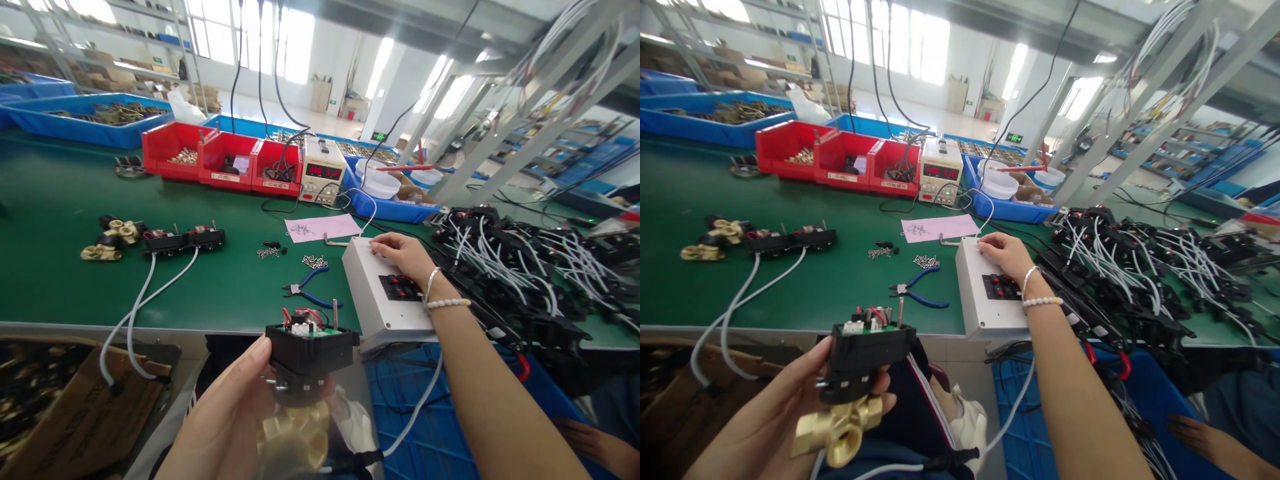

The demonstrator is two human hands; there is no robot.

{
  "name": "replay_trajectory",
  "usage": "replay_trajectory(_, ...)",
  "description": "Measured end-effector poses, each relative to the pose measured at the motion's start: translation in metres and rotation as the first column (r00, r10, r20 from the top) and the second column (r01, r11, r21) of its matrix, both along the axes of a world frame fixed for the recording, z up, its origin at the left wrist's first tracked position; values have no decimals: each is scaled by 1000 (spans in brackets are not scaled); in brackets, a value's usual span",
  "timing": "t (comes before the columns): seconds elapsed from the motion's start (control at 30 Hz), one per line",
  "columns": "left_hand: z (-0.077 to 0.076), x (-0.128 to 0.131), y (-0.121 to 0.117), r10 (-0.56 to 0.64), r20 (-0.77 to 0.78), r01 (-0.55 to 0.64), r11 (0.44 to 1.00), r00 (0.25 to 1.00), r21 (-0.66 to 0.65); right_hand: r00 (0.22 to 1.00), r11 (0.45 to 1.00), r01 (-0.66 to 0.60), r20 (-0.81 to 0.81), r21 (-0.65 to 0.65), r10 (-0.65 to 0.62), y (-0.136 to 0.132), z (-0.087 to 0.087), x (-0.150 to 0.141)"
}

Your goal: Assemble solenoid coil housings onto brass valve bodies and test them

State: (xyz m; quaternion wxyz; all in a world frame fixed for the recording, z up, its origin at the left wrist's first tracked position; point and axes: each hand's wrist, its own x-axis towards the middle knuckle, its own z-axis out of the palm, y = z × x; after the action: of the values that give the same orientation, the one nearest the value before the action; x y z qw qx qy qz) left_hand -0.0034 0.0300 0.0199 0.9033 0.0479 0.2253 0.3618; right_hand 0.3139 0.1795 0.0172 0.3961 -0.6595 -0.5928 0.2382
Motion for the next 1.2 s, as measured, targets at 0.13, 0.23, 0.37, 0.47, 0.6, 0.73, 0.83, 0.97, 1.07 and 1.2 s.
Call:
replay_trajectory(0.13, 2, 2, -2, -88, 136, 90, 996, 987, -2, 1000, 1000, 3, 8, -2, -3, 0, 1, -1)
replay_trajectory(0.23, 0, 3, -2, -80, 130, 75, 996, 988, 44, 1000, 1000, -4, 11, -2, 4, 0, 0, 0)
replay_trajectory(0.37, 0, 2, -2, -6, 91, 2, 999, 996, 39, 999, 1000, -22, 38, -6, 22, 0, 0, 1)
replay_trajectory(0.47, 0, 1, -3, 6, 90, -10, 999, 996, 43, 997, 1000, -27, 70, -10, 27, 4, 0, 1)
replay_trajectory(0.6, -10, -2, -4, -25, 86, 27, 1000, 996, -16, 997, 1000, -14, 75, -1, 14, 8, -1, 0)
replay_trajectory(0.73, -25, -5, -7, 49, -50, -47, 998, 998, 31, 998, 1000, 9, 67, 21, -10, 8, 0, 0)
replay_trajectory(0.83, -25, -4, -7, 63, -18, -61, 995, 998, 85, 998, 999, 13, 62, 34, -15, 7, 1, 0)
replay_trajectory(0.97, -14, 2, -7, -3, 153, -18, 991, 988, 133, 998, 999, 14, 53, 37, -16, 7, 1, 1)
replay_trajectory(1.07, -10, 4, -7, -34, 207, -7, 982, 978, 190, 998, 999, 20, 53, 39, -22, 7, 1, 1)
replay_trajectory(1.2, -14, 3, -7, -63, 253, -10, 960, 965, 279, 998, 999, 18, 61, 39, -20, 7, 0, 1)
